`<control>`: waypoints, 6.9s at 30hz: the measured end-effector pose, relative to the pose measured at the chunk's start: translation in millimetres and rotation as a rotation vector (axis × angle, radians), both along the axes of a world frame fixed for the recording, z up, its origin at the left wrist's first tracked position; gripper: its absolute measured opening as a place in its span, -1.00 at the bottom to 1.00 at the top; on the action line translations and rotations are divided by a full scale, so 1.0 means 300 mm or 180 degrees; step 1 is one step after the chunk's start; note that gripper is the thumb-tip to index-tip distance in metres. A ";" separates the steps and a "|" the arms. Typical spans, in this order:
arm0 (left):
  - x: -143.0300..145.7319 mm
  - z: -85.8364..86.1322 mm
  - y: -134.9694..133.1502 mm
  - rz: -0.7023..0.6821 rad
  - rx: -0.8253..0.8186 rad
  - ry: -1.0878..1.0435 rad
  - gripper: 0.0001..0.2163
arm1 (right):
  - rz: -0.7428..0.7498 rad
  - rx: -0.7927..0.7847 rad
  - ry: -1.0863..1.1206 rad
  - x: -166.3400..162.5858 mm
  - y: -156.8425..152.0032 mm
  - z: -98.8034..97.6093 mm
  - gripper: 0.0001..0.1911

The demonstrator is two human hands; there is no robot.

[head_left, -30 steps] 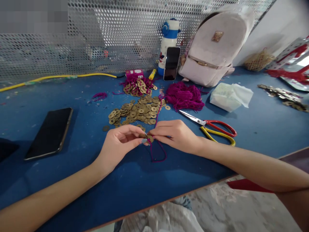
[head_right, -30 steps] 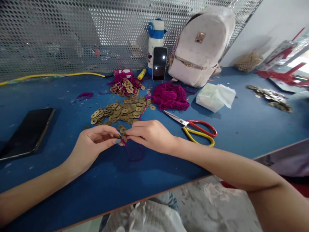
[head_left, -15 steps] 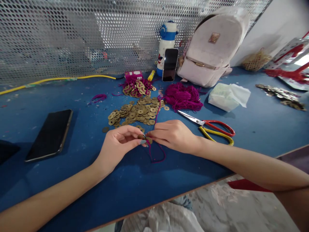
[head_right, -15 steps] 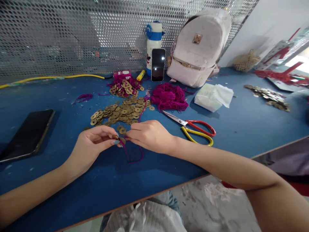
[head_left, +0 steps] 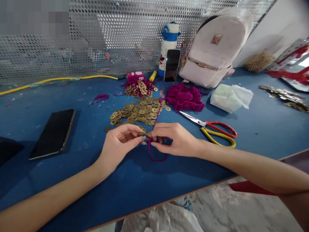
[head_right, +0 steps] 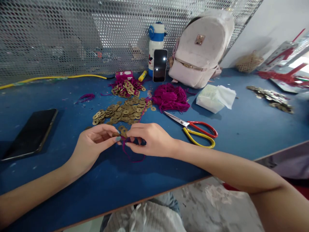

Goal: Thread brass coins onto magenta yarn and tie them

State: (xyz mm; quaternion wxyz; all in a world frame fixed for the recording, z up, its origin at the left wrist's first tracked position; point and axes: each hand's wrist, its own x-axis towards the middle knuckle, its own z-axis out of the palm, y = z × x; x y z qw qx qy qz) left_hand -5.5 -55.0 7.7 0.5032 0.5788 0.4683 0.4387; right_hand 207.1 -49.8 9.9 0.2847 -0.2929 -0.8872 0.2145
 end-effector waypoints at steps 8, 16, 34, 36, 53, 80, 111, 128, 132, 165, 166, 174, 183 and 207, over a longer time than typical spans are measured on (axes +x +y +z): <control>0.002 0.004 -0.001 -0.0177 -0.0056 -0.0098 -0.86 | 0.0034 -0.0169 0.0234 0.000 -0.001 -0.001 -0.83; 0.004 0.008 -0.004 -0.0167 -0.0120 -0.0216 -0.86 | 0.0061 -0.0203 0.0307 0.002 0.004 0.002 -0.85; 0.002 0.003 -0.006 -0.0359 0.0098 0.0110 -0.87 | -0.0046 -0.0273 0.0158 0.000 0.000 -0.017 -0.92; 0.001 0.001 -0.006 -0.0376 0.0165 0.0209 -0.87 | -0.0062 -0.0278 0.0112 -0.002 0.000 -0.016 -0.90; 0.002 0.010 -0.006 -0.0474 0.0080 0.0239 -0.85 | -0.0139 0.0211 -0.0192 0.013 0.018 -0.009 -0.75; -0.016 0.032 0.005 -0.0273 0.0209 0.0453 -0.87 | -0.1554 -0.0773 0.3722 0.254 0.286 -0.001 -0.92; -0.032 0.019 0.013 0.0194 0.0000 -0.0166 -0.90 | -0.0537 -0.0996 0.2027 0.145 0.144 0.030 -0.48; -0.026 0.045 0.006 -0.0750 0.0823 0.0659 -0.73 | 0.0109 -0.1377 0.1510 0.082 -0.010 0.119 -0.57; -0.019 0.046 -0.020 -0.1295 0.0650 0.0367 -0.67 | 0.0377 -0.1562 0.1326 0.081 -0.025 0.129 -0.62; -0.015 0.006 -0.003 -0.1312 -0.0470 -0.1111 -0.79 | 0.0061 -0.1479 0.2036 0.074 0.060 0.041 -0.66; -0.015 0.003 -0.001 -0.1316 -0.0560 -0.1239 -0.78 | 0.0051 -0.1487 0.2030 0.074 0.060 0.040 -0.66; -0.002 0.009 0.001 -0.0955 -0.0498 -0.1072 -0.87 | -0.0092 -0.1541 0.2193 0.074 0.072 0.028 -0.66; -0.008 0.032 0.000 -0.0547 0.0211 0.0196 -0.81 | -0.0128 -0.1585 0.2230 0.074 0.080 0.023 -0.65; -0.007 0.036 0.002 -0.0440 -0.0041 -0.0201 -0.84 | -0.0030 -0.1658 0.2268 0.072 0.082 0.020 -0.65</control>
